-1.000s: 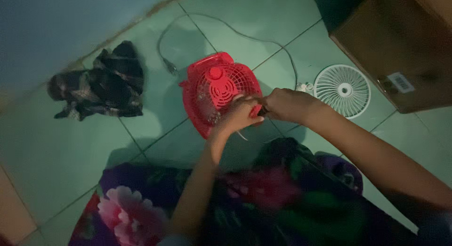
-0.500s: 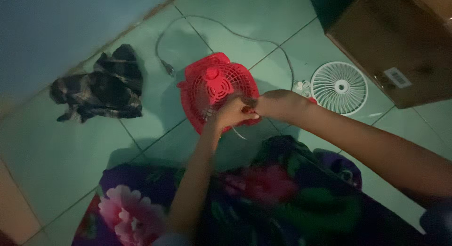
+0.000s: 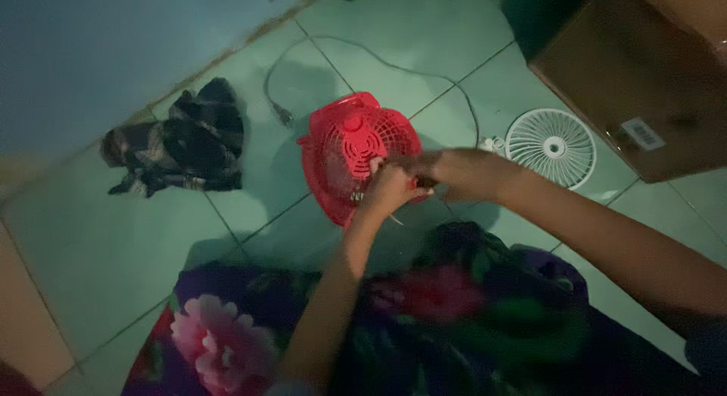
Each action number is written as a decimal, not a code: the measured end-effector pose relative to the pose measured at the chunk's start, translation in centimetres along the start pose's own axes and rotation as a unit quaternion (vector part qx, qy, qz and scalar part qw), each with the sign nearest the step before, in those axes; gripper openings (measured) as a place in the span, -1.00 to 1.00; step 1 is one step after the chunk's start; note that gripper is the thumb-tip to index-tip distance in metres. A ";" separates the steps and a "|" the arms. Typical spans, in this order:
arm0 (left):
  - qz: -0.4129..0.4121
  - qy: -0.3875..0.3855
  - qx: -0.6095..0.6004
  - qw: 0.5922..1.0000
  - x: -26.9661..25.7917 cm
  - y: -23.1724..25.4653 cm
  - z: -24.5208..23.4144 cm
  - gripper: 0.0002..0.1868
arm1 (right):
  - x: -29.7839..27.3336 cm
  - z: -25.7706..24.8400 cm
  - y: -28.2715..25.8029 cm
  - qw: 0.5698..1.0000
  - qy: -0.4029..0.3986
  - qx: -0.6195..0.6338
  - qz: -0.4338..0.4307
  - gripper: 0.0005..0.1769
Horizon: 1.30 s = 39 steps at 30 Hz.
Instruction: The person disassembles a red car-shaped fan using a screwdriver, removes the front grille, and then reassembles it by securing the grille back in place.
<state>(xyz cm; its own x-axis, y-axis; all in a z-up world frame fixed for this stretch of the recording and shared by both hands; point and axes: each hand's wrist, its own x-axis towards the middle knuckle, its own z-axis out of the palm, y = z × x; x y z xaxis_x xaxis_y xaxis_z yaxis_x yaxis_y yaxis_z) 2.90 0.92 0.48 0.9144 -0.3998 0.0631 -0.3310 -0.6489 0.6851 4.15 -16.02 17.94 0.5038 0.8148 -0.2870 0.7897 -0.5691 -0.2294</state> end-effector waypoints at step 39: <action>-0.005 0.045 0.067 0.997 -0.2 1.3 -1.6 -0.44 | 1.0 1.3 0.5 0.960 -0.170 -0.003 0.222 -0.34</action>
<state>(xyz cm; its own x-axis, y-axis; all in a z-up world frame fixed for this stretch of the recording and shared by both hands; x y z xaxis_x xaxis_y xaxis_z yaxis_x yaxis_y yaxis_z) 2.71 1.19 2.56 0.9330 -0.3369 0.1267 -0.3447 -0.7354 0.5834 4.63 -15.65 16.29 0.6481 0.4081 -0.6430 0.5262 -0.8503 -0.0093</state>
